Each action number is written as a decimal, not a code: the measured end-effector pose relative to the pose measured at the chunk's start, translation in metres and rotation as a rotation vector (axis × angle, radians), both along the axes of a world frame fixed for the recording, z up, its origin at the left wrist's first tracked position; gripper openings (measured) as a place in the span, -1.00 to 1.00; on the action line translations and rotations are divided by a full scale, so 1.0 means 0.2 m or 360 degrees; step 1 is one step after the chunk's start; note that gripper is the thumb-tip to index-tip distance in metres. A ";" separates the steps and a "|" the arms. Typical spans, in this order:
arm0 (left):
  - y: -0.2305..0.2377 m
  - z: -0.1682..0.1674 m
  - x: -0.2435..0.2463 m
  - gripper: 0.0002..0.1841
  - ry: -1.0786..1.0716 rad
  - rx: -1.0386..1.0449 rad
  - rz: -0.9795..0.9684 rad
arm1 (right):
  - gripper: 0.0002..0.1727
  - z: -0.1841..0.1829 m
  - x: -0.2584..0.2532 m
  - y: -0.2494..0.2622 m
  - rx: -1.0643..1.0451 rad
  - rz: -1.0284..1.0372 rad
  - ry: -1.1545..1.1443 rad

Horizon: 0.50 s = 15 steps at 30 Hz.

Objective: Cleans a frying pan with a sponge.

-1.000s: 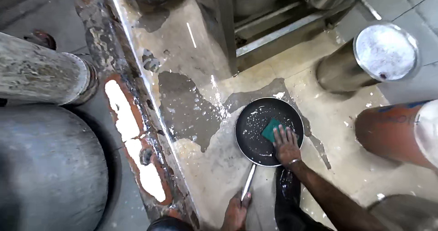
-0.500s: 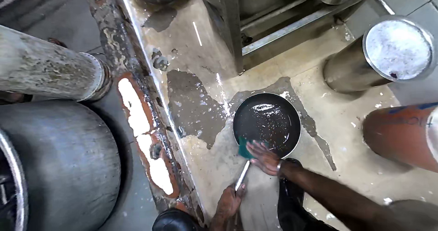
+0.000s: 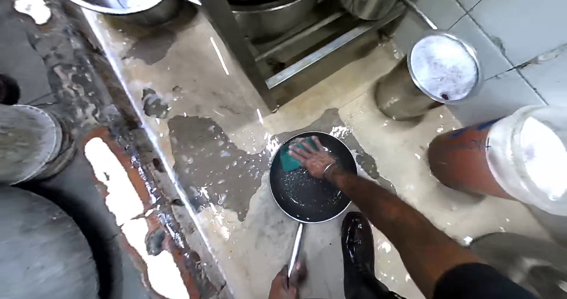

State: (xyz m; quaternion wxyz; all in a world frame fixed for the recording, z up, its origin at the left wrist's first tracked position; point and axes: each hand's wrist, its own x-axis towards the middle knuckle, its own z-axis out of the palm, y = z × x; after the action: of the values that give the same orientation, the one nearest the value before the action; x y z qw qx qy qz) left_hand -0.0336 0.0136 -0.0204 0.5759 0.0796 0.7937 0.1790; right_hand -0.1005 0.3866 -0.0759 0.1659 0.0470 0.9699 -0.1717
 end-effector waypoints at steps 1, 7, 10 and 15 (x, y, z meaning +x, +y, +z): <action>0.01 0.00 0.02 -0.40 0.0031 0.0000 0.0013 | -0.11 0.02 0.03 0.11 0.0076 0.0034 0.0007; 0.10 0.00 0.17 -0.41 0.0132 -0.0040 0.0120 | -0.29 0.17 0.67 0.08 0.0280 -0.0295 -0.0333; 0.13 0.00 0.22 -0.40 0.0071 -0.0032 0.0075 | -0.19 0.20 0.86 -0.40 0.0004 -0.0709 -0.0683; 0.12 0.01 0.25 -0.44 -0.0005 0.0101 0.0054 | -0.31 0.18 0.59 -0.64 -0.0743 -0.0501 -0.0506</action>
State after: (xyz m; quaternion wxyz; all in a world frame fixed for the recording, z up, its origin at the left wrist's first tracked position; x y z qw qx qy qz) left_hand 0.0171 0.0370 -0.0187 0.5712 0.0839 0.7880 0.2140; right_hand 0.0165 0.2582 -0.0403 0.2930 0.1833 0.8472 -0.4035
